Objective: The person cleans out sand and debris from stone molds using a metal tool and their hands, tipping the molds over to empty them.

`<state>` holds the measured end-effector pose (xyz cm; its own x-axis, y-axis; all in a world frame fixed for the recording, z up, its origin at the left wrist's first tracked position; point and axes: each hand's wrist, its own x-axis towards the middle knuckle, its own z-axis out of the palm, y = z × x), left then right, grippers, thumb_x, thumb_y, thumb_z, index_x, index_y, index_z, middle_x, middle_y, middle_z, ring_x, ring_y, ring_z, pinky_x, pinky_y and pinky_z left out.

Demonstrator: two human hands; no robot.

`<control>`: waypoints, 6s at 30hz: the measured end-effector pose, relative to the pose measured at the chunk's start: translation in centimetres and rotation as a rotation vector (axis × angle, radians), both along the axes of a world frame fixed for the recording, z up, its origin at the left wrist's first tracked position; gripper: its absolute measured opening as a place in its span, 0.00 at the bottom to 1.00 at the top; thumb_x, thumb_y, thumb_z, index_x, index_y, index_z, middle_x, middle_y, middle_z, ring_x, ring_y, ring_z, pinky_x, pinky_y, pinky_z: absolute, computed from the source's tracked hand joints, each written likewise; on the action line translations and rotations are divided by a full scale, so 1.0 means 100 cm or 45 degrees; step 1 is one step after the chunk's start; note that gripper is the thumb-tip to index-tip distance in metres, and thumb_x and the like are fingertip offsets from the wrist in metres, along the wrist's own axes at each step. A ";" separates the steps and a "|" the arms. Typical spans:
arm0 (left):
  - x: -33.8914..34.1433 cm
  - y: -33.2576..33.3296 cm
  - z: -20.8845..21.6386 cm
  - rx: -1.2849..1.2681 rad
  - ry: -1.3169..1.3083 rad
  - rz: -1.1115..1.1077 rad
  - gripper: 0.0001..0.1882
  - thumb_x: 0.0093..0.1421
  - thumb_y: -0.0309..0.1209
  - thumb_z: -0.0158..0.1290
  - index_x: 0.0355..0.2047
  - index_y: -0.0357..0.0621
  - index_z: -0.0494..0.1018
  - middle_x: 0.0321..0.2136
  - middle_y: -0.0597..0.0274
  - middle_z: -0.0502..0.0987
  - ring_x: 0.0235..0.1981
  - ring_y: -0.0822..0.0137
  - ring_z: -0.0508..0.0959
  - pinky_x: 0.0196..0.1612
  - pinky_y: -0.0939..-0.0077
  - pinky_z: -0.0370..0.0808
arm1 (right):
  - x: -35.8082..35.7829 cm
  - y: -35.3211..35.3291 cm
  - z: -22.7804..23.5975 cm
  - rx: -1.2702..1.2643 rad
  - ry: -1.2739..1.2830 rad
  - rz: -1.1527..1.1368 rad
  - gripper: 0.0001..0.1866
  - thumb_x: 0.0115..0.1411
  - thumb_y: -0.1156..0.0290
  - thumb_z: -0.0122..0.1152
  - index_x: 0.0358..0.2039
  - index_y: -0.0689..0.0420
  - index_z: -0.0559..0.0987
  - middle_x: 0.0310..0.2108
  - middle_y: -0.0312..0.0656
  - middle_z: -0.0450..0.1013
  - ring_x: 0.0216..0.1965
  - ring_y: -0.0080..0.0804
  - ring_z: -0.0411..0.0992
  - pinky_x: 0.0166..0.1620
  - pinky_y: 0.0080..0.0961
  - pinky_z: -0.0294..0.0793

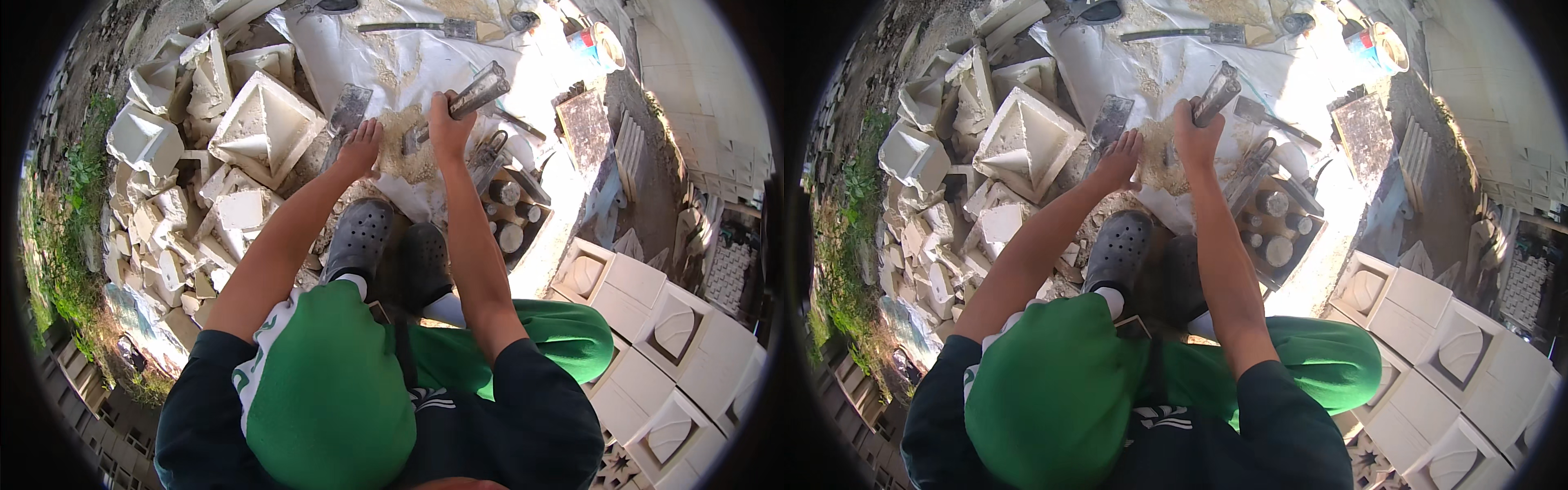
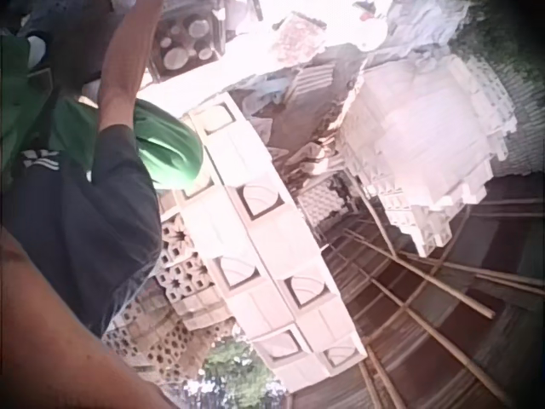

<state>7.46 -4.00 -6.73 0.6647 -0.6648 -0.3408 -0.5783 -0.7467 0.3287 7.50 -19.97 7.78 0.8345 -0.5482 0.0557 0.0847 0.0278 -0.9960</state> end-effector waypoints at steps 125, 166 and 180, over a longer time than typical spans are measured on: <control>-0.056 -0.022 0.016 -1.233 1.246 2.005 0.34 0.55 0.40 0.56 0.56 0.32 0.59 0.48 0.47 0.68 0.46 0.52 0.72 0.45 0.56 0.72 | -0.130 -0.076 0.057 0.262 -0.358 -0.779 0.13 0.56 0.78 0.51 0.18 0.53 0.62 0.14 0.28 0.56 0.14 0.15 0.52 0.17 0.16 0.50; -0.033 -0.058 -0.002 -1.254 1.083 2.124 0.16 0.54 0.35 0.54 0.39 0.38 0.74 0.33 0.55 0.79 0.34 0.58 0.79 0.36 0.64 0.74 | -0.132 -0.061 0.070 0.173 -0.191 -0.738 0.17 0.62 0.68 0.43 0.16 0.49 0.54 0.15 0.30 0.49 0.18 0.20 0.49 0.25 0.21 0.52; -0.049 -0.012 -0.019 -0.744 0.607 1.561 0.19 0.49 0.39 0.60 0.31 0.32 0.75 0.26 0.47 0.78 0.27 0.55 0.80 0.33 0.63 0.75 | -0.105 -0.016 0.164 0.155 -0.505 -0.119 0.18 0.59 0.69 0.41 0.13 0.49 0.53 0.09 0.30 0.47 0.12 0.18 0.44 0.18 0.20 0.47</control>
